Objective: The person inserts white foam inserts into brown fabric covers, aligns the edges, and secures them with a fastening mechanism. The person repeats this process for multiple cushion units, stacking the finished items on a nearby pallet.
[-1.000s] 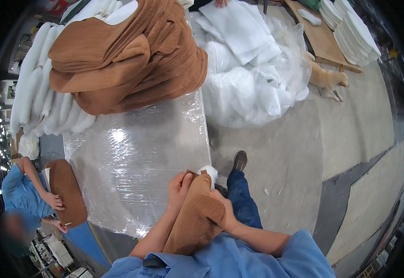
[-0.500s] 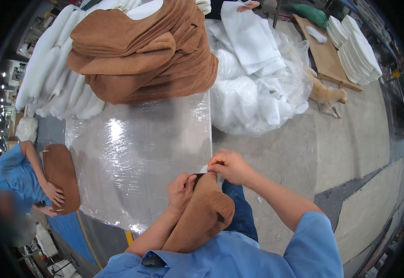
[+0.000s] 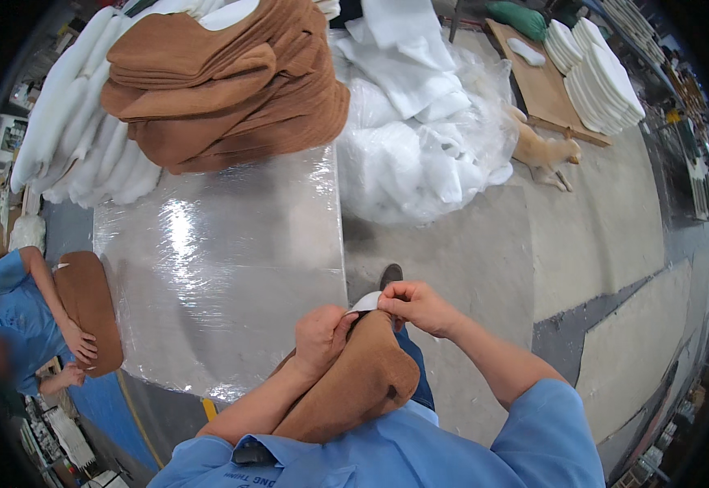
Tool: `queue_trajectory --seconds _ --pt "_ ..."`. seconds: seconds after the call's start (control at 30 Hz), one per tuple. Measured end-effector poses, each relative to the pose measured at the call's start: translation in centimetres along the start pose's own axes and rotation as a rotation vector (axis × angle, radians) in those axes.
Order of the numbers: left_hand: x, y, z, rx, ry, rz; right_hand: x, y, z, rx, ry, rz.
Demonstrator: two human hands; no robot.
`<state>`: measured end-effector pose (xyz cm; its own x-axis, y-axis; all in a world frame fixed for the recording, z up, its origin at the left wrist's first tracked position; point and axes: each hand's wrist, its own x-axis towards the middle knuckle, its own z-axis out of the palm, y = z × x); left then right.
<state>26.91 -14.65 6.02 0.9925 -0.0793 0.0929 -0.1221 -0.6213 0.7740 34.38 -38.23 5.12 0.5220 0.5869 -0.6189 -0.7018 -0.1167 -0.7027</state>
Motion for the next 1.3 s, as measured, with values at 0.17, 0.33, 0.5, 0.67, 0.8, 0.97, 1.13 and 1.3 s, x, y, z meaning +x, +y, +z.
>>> queue_trajectory --seconds 0.17,0.33,0.5,0.67,0.8,0.97,1.13,1.3 --pt "0.5 -0.3 2.8 -0.264 -0.213 -0.372 -0.4 3.8 -0.2 0.022 0.200 -0.041" --pt "0.5 -2.5 6.2 -0.157 -0.077 -0.111 0.2 5.7 -0.1 0.057 0.347 0.086" --pt "1.6 -2.4 6.2 -0.174 -0.411 -0.560 2.0 6.2 -0.3 0.210 0.369 0.206" --pt "1.7 -2.0 5.9 -0.119 -0.334 -0.592 3.2 7.7 -0.4 0.233 0.332 0.185" --pt "1.8 -1.7 4.6 -0.100 -0.364 -0.503 1.0 7.4 0.4 0.376 0.320 0.007" --pt "1.5 -1.2 3.7 -0.232 -0.382 -0.457 -1.1 6.9 0.4 0.371 0.294 -0.125" --pt "1.4 -1.8 5.5 -0.721 -0.635 -0.788 -1.5 9.4 -0.1 -0.171 0.561 -0.368" --pt "0.5 -0.7 7.9 -0.276 -0.552 -0.655 -0.7 12.4 -1.1 -0.144 0.572 -0.375"
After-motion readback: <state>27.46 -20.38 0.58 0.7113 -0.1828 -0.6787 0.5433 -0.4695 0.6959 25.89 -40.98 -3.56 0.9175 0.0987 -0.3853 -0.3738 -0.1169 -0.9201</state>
